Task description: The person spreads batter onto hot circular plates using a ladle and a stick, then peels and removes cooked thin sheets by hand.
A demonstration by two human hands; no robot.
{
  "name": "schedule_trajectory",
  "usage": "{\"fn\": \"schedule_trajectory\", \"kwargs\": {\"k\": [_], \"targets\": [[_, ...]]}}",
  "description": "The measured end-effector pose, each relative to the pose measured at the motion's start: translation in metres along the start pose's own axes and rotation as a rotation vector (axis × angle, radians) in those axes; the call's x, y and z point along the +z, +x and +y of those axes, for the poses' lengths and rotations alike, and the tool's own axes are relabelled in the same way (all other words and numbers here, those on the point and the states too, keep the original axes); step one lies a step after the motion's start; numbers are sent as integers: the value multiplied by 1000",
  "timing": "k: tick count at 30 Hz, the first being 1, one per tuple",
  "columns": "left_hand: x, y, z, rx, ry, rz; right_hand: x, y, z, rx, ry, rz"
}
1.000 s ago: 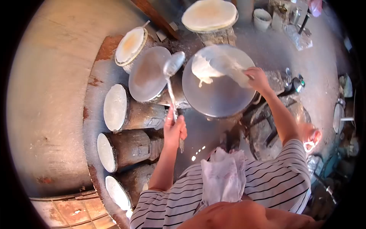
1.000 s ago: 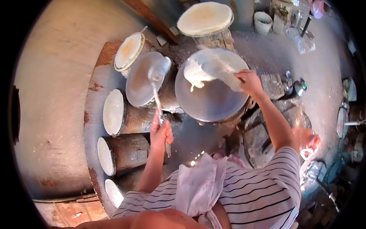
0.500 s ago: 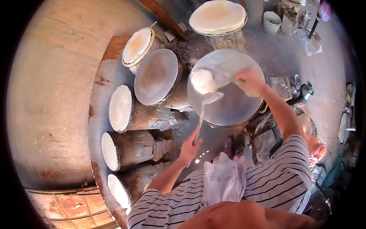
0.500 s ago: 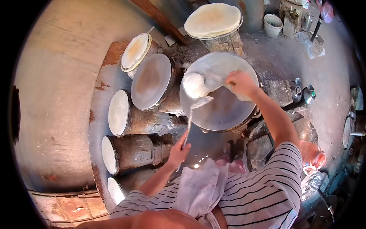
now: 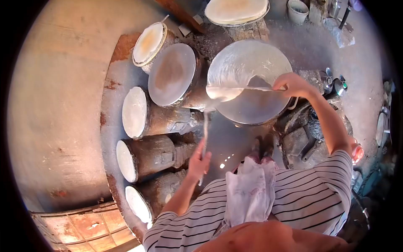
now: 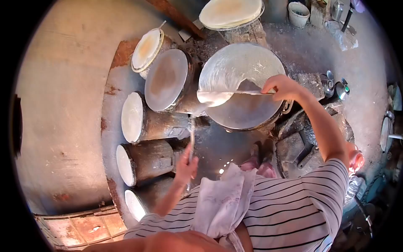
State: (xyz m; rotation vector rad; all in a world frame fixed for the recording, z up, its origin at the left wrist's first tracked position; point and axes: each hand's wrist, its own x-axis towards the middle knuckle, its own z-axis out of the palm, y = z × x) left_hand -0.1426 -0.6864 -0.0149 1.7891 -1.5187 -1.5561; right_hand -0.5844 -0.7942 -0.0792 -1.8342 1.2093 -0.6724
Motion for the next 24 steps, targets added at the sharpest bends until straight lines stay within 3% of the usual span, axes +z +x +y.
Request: {"fn": "schedule_trajectory", "kwargs": {"k": [3,4,7,9,11,12,13,15,17,20,21,23,24], "targets": [[1,21,-1,16,-156,45,4,11,4,175,-105,274],[10,29,-8,18,-196,56,20,10,7,78,-122,328],[22,34,-2,44,-167,-5,36,-26,-4,-129,-95,171],[17,17,-17,10,-182,-65,31,-62,-7,106,45,167],[17,28,-22,20,-173,-110,50,-59,-18,290,-31,438],[25,34,-22,17,-176,-102,67,-54,-3,108,-152,491],[31,38,-23,24,-173,-92,83,-58,-26,129,-62,419],[22,28,-34,139,-66,-164,119,-78,-33,17,-356,431],[-11,5,-20,115,-226,-249,152,-124,-57,42,-454,549],[-76,15,13,436,-241,-227,248,-81,-93,245,433,926],[-90,23,25,517,-305,-269,264,-35,-150,358,882,880],[-104,26,37,551,-497,-263,321,68,-163,349,973,811],[-112,20,35,562,-538,-285,359,122,-132,247,1110,865]]}}
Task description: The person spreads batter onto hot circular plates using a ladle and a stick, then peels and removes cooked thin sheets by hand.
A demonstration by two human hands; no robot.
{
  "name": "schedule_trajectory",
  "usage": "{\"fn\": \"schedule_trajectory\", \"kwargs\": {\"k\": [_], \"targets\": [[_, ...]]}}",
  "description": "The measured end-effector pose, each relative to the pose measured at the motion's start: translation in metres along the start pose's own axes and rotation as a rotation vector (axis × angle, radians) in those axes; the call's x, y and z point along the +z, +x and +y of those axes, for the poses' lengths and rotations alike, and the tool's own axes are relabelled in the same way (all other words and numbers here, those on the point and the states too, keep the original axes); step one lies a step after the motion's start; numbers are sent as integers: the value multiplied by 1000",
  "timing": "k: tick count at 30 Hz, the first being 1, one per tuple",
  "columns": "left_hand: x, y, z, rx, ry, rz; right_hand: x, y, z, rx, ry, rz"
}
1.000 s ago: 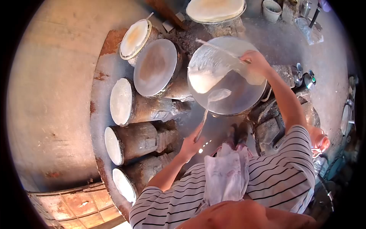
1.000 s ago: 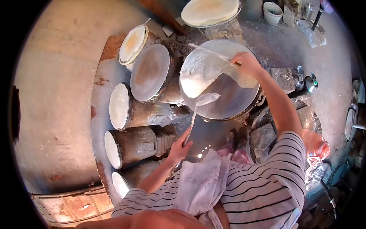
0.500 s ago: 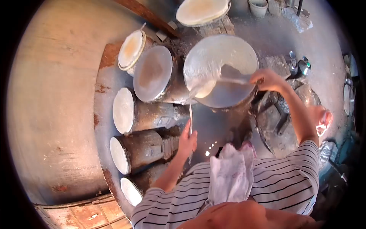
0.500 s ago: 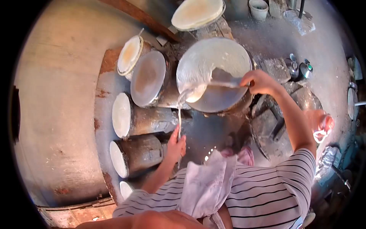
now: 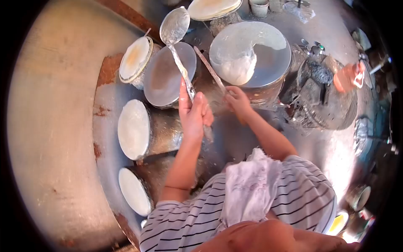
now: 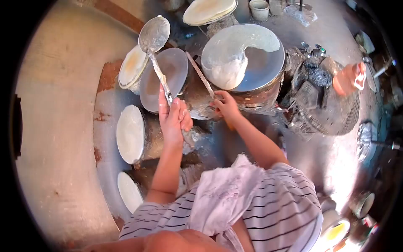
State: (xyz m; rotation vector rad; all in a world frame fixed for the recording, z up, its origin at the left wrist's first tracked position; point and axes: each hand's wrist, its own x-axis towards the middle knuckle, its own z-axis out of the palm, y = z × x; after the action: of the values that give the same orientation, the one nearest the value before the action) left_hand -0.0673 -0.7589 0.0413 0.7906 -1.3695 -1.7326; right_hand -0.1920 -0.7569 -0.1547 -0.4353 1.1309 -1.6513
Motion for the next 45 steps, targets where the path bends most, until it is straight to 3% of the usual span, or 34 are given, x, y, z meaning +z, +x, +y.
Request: {"fn": "schedule_trajectory", "kwargs": {"k": [2,6,10,13,15,17,19,21,24,29,31,34,35,39,43,44,45], "targets": [[-30,-5,9,23,-60,-67,41,30,48,-111,15,207],[-83,-24,24,-23,-101,-126,55,-25,67,-100,111,480],[-95,-26,38,-53,-106,-211,23,-39,56,-180,48,631],[-101,-29,35,-47,-38,-159,4,-15,26,-172,191,732],[-113,-28,39,-18,-14,-171,-6,13,19,-352,244,766],[-122,-33,44,-18,12,-169,28,3,3,-325,40,879],[-127,-33,41,-18,40,-184,25,-25,44,-344,-408,617],[-132,-32,35,-16,69,-224,5,-81,55,-38,-120,523],[-128,-33,27,-101,60,-212,-45,-117,26,-1,-152,655],[-94,-5,10,-96,102,-303,-108,-42,-44,-45,-221,622],[-72,10,5,-90,96,-345,-123,-9,-56,-200,-444,686],[-51,20,-1,-166,119,-359,-110,-53,-44,2,-410,373],[-49,31,-3,-146,147,-408,-90,-103,-58,49,-533,133],[-29,46,-17,-180,199,-437,-161,-133,-74,121,-274,427],[13,62,-39,-175,172,-417,-175,-56,-129,26,-400,408],[19,69,-41,-161,195,-402,-180,-47,-122,-81,-535,352],[23,75,-37,-151,211,-423,-177,-60,-126,-6,-601,218]]}}
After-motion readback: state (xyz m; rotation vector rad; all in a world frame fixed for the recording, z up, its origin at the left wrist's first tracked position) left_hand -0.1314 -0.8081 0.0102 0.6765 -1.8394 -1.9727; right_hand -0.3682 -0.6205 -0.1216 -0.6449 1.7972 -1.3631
